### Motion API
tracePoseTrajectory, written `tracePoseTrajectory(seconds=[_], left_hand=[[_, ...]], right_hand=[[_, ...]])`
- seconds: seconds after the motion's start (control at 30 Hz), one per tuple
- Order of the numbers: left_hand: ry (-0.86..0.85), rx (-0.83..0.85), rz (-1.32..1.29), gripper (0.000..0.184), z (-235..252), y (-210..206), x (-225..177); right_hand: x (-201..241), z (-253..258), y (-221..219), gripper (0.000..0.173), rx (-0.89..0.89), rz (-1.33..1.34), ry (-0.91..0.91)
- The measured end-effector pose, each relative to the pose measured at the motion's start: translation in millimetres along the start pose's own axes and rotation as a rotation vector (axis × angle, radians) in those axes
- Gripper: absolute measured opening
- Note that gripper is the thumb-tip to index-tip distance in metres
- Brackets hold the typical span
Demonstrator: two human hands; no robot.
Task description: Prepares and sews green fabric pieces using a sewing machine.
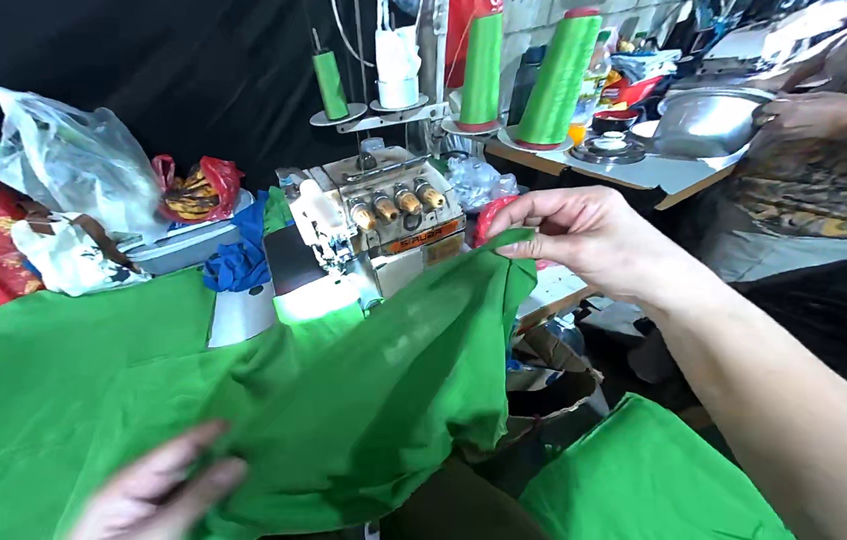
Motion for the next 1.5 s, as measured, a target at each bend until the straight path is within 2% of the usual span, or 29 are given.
tracePoseTrajectory(seconds=[0.1, 0.17, 0.23, 0.27, 0.37, 0.5, 0.6, 0.63, 0.7, 0.77, 0.8, 0.83, 0.87, 0.9, 0.93, 0.97, 1.03, 1.13, 1.2, 1.3, 1.4, 1.5], left_hand=[[-0.117, -0.128, 0.055, 0.021, 3.3, 58.2, -22.8], [-0.107, -0.276, 0.109, 0.019, 8.4, 74.5, -36.0], [-0.063, -0.36, 0.179, 0.017, 13.5, 85.0, -40.3], [-0.058, -0.391, 0.209, 0.014, 15.9, 89.7, -39.8], [-0.086, -0.384, 0.281, 0.015, 22.2, 111.2, -23.7], [-0.027, -0.403, 0.296, 0.015, 16.5, 119.5, -12.9], [-0.037, -0.265, 0.251, 0.018, 2.1, 138.5, -0.4], [-0.044, -0.188, 0.221, 0.02, -3.5, 144.8, 3.0], [-0.057, -0.074, 0.166, 0.021, -8.9, 153.6, 4.0], [-0.032, -0.128, 0.13, 0.023, -3.8, 157.0, -7.5], [0.007, -0.246, 0.157, 0.022, 3.5, 157.2, -16.4], [0.073, -0.387, 0.254, 0.018, 15.9, 154.3, -25.7], [0.133, -0.438, 0.42, 0.012, 30.4, 157.0, -26.0], [0.153, -0.403, 0.605, 0.017, 45.8, 162.5, -17.1], [0.097, -0.355, 0.755, 0.023, 60.1, 165.6, -2.5], [-0.013, -0.284, 0.869, 0.028, 73.1, 160.8, 10.7], [-0.268, -0.185, 0.918, 0.033, 99.0, 115.6, 19.9], [-0.385, 0.061, 0.622, 0.035, 124.6, 19.2, 21.2], [-0.345, 0.237, 0.416, 0.038, 134.9, -21.5, 22.8], [-0.258, 0.369, 0.215, 0.035, 153.3, -42.9, 24.5], [-0.155, 0.375, 0.068, 0.02, 165.7, -45.7, 25.5], [0.005, 0.351, 0.026, 0.014, 169.8, -43.0, 28.5]], right_hand=[[0.2, 13.4, -13.5, 0.015, 0.059, -0.066, 0.038], [-10.7, 21.6, -22.1, 0.014, 0.099, -0.1, 0.105], [-26.4, 29.9, -30.9, 0.018, 0.151, -0.101, 0.212], [-24.3, 32.9, -38.9, 0.018, 0.153, -0.09, 0.2], [-8.6, 40.4, -63.3, 0.015, 0.139, -0.07, 0.082], [-8.3, 42.1, -78.6, 0.019, 0.087, -0.221, 0.085], [-8.0, 27.5, -86.9, 0.022, 0.053, -0.35, 0.101], [-10.8, 19.9, -89.8, 0.021, 0.071, -0.337, 0.111], [-16.2, 5.8, -95.4, 0.019, 0.21, -0.098, 0.069], [-14.4, 3.1, -100.7, 0.02, 0.324, 0.178, 0.076], [-13.4, 7.0, -104.1, 0.02, 0.322, 0.248, 0.061], [-14.5, 13.3, -109.6, 0.019, 0.284, 0.273, 0.022], [-17.7, 20.9, -117.9, 0.017, 0.238, 0.274, -0.041], [-23.1, 28.0, -129.0, 0.016, 0.211, 0.282, -0.119], [-29.1, 33.7, -141.6, 0.016, 0.21, 0.302, -0.191], [-34.7, 38.1, -153.6, 0.016, 0.214, 0.319, -0.227], [-42.3, 42.2, -169.4, 0.019, 0.197, 0.355, -0.215], [-42.4, 39.8, -176.3, 0.021, 0.154, 0.358, -0.099], [-38.9, 37.8, -176.8, 0.021, 0.131, 0.365, -0.005], [-38.0, 36.3, -176.0, 0.024, 0.058, 0.345, 0.081], [-43.5, 32.7, -177.3, 0.036, 0.007, 0.413, -0.014], [-45.0, 23.6, -185.1, 0.052, 0.08, 0.552, -0.125]])
Point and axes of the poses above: each hand's wrist, its own z-axis towards the middle knuckle, its own y-axis out of the back of the hand, x = y × z, the point moved 5 cm from there along z, towards the middle knuckle, and after that the axes turned 5 degrees about -z, right-handed, at the moved point
